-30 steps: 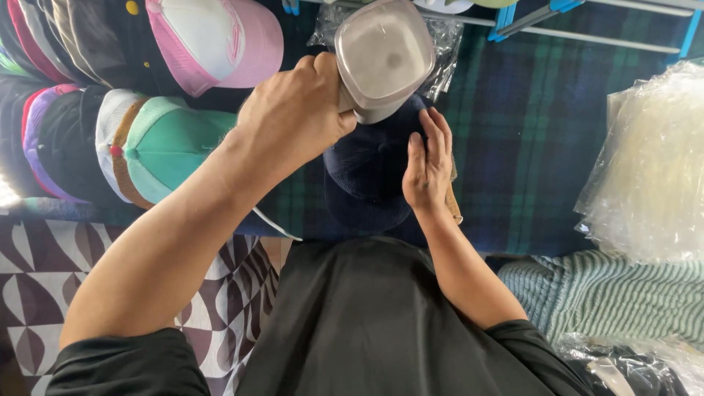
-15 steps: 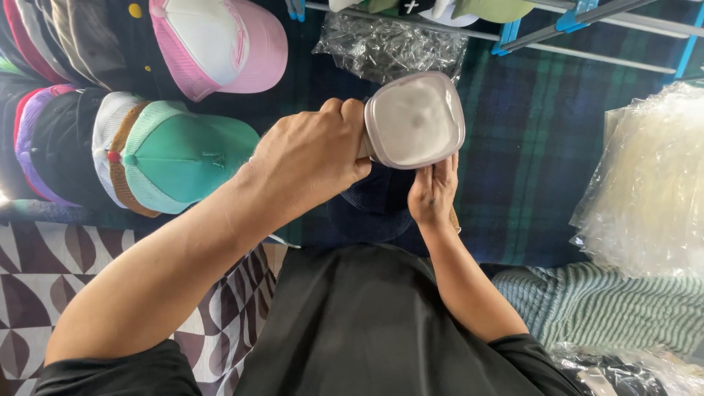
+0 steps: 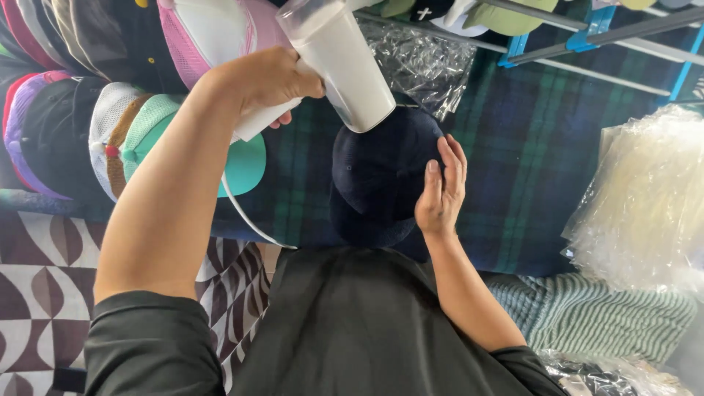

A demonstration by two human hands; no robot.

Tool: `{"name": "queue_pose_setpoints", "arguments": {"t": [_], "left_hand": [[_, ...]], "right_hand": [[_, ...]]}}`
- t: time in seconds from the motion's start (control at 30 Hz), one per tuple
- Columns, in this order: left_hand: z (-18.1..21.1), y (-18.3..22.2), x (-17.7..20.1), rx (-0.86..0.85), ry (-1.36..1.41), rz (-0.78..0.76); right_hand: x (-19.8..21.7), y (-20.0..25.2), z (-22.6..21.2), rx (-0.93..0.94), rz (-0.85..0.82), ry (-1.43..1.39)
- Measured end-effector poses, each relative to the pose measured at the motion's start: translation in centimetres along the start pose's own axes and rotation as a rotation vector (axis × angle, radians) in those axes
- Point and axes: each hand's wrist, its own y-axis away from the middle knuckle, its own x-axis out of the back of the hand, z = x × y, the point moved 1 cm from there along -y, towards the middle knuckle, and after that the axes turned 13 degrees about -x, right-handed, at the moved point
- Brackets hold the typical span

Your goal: Steaming and brushing a corduroy cap on a wooden form to shape and clean it.

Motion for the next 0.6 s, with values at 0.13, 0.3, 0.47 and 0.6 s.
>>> {"name": "queue_pose_setpoints", "arguments": {"t": [0.13, 0.3, 0.47, 0.6], "left_hand": [[-3.0, -2.1, -0.1, 0.043, 0.091, -0.036], [-6.7, -2.9, -0.8, 0.173, 0.156, -0.006], [-11.1, -2.6, -2.1, 0.044, 0.24, 0.149], [-9.8, 0.6, -2.4, -0.016, -0.01, 0.23]], "right_hand": [[0.2, -0.1, 0.2, 0.016, 0.019, -0.007], [0.0, -0.3, 0.1, 0.021, 0.017, -0.009], [-0.1, -0.6, 1.3, 0.132, 0.045, 0.035], [-0.1, -0.5, 0.8, 0.108, 0.036, 0.003]]}}
